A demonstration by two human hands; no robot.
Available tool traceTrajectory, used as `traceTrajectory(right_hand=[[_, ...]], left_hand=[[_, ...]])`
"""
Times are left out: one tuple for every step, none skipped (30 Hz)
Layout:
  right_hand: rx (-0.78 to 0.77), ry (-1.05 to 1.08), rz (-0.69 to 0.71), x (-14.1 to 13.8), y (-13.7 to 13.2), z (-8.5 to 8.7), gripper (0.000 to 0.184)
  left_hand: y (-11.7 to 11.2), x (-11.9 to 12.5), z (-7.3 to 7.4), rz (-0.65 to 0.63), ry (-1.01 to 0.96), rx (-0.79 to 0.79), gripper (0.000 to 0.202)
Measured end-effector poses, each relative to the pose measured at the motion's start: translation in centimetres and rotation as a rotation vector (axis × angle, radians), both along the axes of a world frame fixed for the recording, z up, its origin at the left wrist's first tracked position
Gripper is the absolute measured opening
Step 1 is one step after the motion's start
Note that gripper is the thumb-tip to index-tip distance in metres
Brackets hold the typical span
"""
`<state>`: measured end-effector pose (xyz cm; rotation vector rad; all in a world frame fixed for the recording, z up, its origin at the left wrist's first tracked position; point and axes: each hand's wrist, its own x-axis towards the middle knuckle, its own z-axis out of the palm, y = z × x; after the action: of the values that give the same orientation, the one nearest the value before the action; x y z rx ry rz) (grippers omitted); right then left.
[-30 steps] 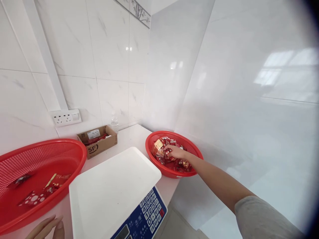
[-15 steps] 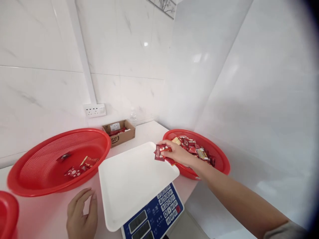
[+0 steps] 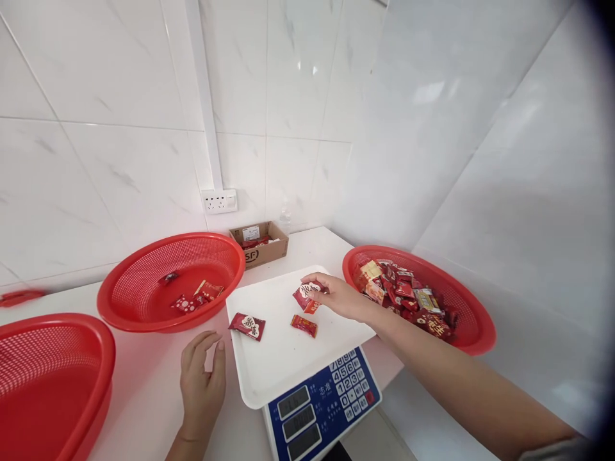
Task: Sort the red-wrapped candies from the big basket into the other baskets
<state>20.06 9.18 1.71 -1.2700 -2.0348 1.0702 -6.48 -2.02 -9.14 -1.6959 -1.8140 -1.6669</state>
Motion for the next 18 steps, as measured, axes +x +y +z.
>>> traceTrajectory(right_hand=[[-0.006, -0.003, 0.010, 0.0, -0.1, 0.0, 0.032], [-0.013, -0.005, 0.019, -0.1, -0.1, 0.0, 0.033], [-0.014, -0.010, 0.024, -0.1, -0.1, 0.0, 0.035], [-0.008, -0.017, 0.023, -0.1, -0.2, 0.0, 0.037], [0.004, -0.026, 0.017, -0.1, -0.3, 0.0, 0.039], [0.017, -0.034, 0.009, 0.0, -0.4, 0.0, 0.041], [0.034, -0.047, 0.006, 0.1, -0.7, -0.1, 0.043], [0.057, -0.070, 0.019, 0.2, -1.0, -0.2, 0.045], [0.088, -0.104, 0.046, 0.4, -1.3, -0.4, 0.046], [0.125, -0.149, 0.079, 0.5, -1.8, -0.6, 0.046], [0.165, -0.202, 0.113, 0.6, -2.2, -0.8, 0.046], [0.199, -0.256, 0.142, 0.7, -2.6, -1.0, 0.046], [0.222, -0.303, 0.162, 0.8, -3.0, -1.2, 0.046], [0.228, -0.337, 0.175, 0.8, -3.3, -1.3, 0.046], [0.224, -0.363, 0.186, 0.8, -3.6, -1.3, 0.047], [0.214, -0.379, 0.202, 0.7, -3.8, -1.3, 0.047], [0.204, -0.386, 0.223, 0.6, -4.0, -1.2, 0.047], [0.195, -0.384, 0.248, 0.5, -4.2, -1.0, 0.047]], left_hand=[[0.0, 0.0, 0.0, -0.004, -0.002, 0.004, 0.017], [0.0, 0.0, 0.0, -0.007, -0.006, 0.006, 0.017], [0.0, -0.1, 0.0, -0.010, -0.008, 0.004, 0.017], [-0.1, -0.1, -0.1, -0.012, -0.009, -0.002, 0.016], [-0.1, -0.1, -0.1, -0.013, -0.007, -0.006, 0.016], [-0.2, -0.1, -0.1, -0.015, -0.003, -0.008, 0.016], [-0.3, -0.1, 0.0, -0.017, 0.001, -0.008, 0.016], [-0.4, -0.1, 0.1, -0.019, 0.006, -0.007, 0.017], [-0.6, 0.0, 0.3, -0.021, 0.011, -0.005, 0.017], [-0.7, 0.1, 0.6, -0.026, 0.021, -0.004, 0.017], [-0.8, 0.2, 1.0, -0.031, 0.034, -0.005, 0.017], [-0.8, 0.3, 1.5, -0.040, 0.053, -0.013, 0.016], [-0.8, 0.4, 2.0, -0.053, 0.078, -0.031, 0.017], [-0.7, 0.5, 2.6, -0.072, 0.111, -0.064, 0.018], [-0.6, 0.5, 3.1, -0.093, 0.153, -0.113, 0.020], [-0.3, 0.6, 3.7, -0.111, 0.199, -0.178, 0.023], [-0.1, 0.6, 4.2, -0.126, 0.247, -0.254, 0.026], [0.2, 0.6, 4.7, -0.138, 0.292, -0.333, 0.028]])
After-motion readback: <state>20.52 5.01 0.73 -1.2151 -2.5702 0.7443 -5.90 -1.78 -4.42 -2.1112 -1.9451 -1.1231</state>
